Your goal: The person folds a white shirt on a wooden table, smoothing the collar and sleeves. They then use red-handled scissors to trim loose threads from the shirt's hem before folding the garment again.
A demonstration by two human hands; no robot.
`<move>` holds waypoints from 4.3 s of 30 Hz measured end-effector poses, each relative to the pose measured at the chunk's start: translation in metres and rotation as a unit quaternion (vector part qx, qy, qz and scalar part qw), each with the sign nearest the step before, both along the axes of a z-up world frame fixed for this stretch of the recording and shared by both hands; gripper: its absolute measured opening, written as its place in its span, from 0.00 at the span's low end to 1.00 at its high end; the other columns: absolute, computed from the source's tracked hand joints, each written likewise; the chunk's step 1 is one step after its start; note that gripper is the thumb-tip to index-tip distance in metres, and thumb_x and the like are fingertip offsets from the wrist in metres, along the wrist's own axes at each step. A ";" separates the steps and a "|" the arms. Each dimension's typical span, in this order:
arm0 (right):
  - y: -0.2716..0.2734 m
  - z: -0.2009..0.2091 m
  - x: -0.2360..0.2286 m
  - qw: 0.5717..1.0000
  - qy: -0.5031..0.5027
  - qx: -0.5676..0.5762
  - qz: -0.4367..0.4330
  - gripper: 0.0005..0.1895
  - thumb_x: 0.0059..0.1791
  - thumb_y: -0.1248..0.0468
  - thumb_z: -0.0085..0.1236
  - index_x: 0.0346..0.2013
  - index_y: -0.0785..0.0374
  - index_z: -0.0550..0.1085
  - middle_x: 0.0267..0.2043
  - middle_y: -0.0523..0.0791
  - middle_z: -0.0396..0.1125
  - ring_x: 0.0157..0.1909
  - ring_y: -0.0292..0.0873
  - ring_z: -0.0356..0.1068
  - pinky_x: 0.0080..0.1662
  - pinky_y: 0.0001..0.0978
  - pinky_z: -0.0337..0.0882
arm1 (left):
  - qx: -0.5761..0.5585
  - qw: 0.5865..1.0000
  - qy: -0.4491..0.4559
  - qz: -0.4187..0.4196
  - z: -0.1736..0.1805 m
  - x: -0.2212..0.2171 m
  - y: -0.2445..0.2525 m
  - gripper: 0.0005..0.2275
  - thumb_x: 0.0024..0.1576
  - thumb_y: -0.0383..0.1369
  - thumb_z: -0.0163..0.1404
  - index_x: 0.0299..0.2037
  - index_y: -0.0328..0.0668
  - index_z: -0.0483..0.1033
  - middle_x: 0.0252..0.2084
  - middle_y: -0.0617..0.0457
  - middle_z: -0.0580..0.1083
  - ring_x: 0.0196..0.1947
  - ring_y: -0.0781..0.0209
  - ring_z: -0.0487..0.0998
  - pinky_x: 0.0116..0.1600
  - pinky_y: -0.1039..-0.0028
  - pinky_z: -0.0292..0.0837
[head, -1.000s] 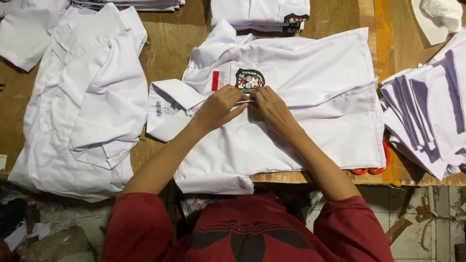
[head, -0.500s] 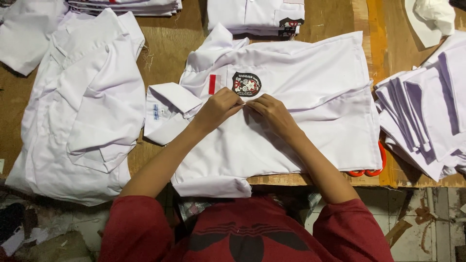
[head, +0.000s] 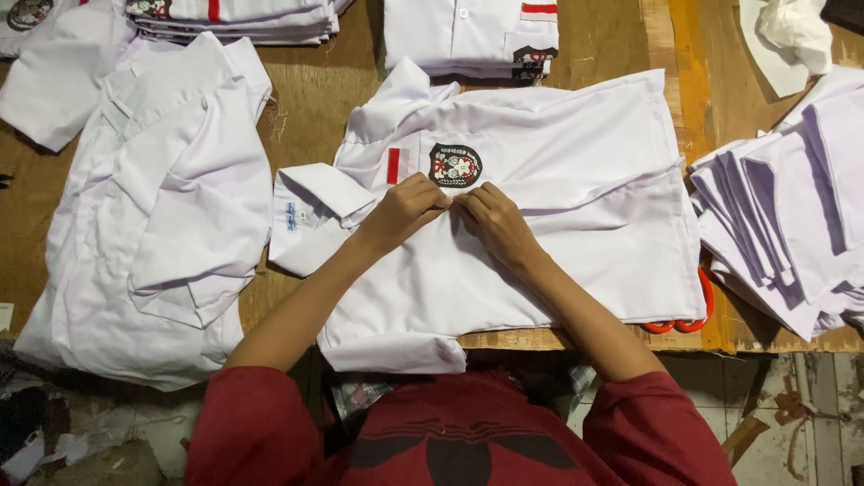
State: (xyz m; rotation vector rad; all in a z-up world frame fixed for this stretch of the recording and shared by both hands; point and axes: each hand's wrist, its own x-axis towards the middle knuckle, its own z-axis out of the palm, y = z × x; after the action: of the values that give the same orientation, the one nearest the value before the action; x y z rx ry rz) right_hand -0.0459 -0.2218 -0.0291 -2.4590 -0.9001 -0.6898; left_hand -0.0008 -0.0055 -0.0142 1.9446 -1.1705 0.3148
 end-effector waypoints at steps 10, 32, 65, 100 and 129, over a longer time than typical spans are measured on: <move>0.003 0.003 -0.003 0.997 0.060 0.054 -0.013 0.06 0.50 0.72 0.60 0.40 0.69 0.74 0.29 0.48 0.63 0.35 0.47 0.66 0.40 0.36 0.71 | -0.005 1.000 0.002 0.000 0.001 0.000 0.002 0.05 0.53 0.19 0.61 0.34 0.35 0.79 0.33 0.48 0.78 0.38 0.55 0.79 0.43 0.72 0.79; -0.002 -0.016 0.006 0.998 -0.035 0.009 0.041 0.03 0.47 0.73 0.60 0.34 0.69 0.79 0.30 0.47 0.68 0.36 0.46 0.66 0.40 0.33 0.71 | 0.062 0.996 -0.011 0.059 -0.022 0.003 -0.004 0.05 0.60 0.30 0.57 0.42 0.39 0.80 0.36 0.52 0.72 0.38 0.58 0.74 0.45 0.70 0.74; -0.232 0.015 -0.020 0.945 -0.180 -0.190 -0.196 0.08 0.56 0.66 0.62 0.49 0.56 0.83 0.49 0.42 0.80 0.54 0.41 0.78 0.58 0.32 0.75 | 0.249 0.968 -0.013 0.038 -0.008 0.004 0.000 0.22 0.66 0.28 0.46 0.71 0.56 0.65 0.72 0.54 0.64 0.73 0.55 0.61 0.73 0.58 0.56; -0.116 0.014 0.007 0.987 0.032 -0.159 0.000 0.10 0.48 0.62 0.63 0.43 0.58 0.74 0.42 0.41 0.68 0.43 0.41 0.67 0.43 0.30 0.67 | 0.206 0.961 -0.187 0.004 -0.012 -0.059 -0.077 0.14 0.63 0.35 0.51 0.58 0.47 0.73 0.59 0.52 0.72 0.63 0.52 0.72 0.64 0.60 0.67; -0.096 0.029 -0.013 0.957 0.088 -0.262 -0.093 0.07 0.53 0.56 0.58 0.42 0.52 0.71 0.40 0.38 0.62 0.46 0.38 0.63 0.54 0.40 0.58 | 0.232 0.961 -0.137 0.058 -0.009 -0.070 -0.076 0.15 0.64 0.40 0.48 0.61 0.62 0.70 0.60 0.41 0.68 0.60 0.47 0.74 0.61 0.58 0.67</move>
State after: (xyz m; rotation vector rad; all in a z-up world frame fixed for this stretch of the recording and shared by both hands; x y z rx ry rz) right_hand -0.0594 -0.3177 -0.0002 -3.0459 -0.8742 -0.3009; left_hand -0.0704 -0.0817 -0.0237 2.4449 -1.4049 0.4101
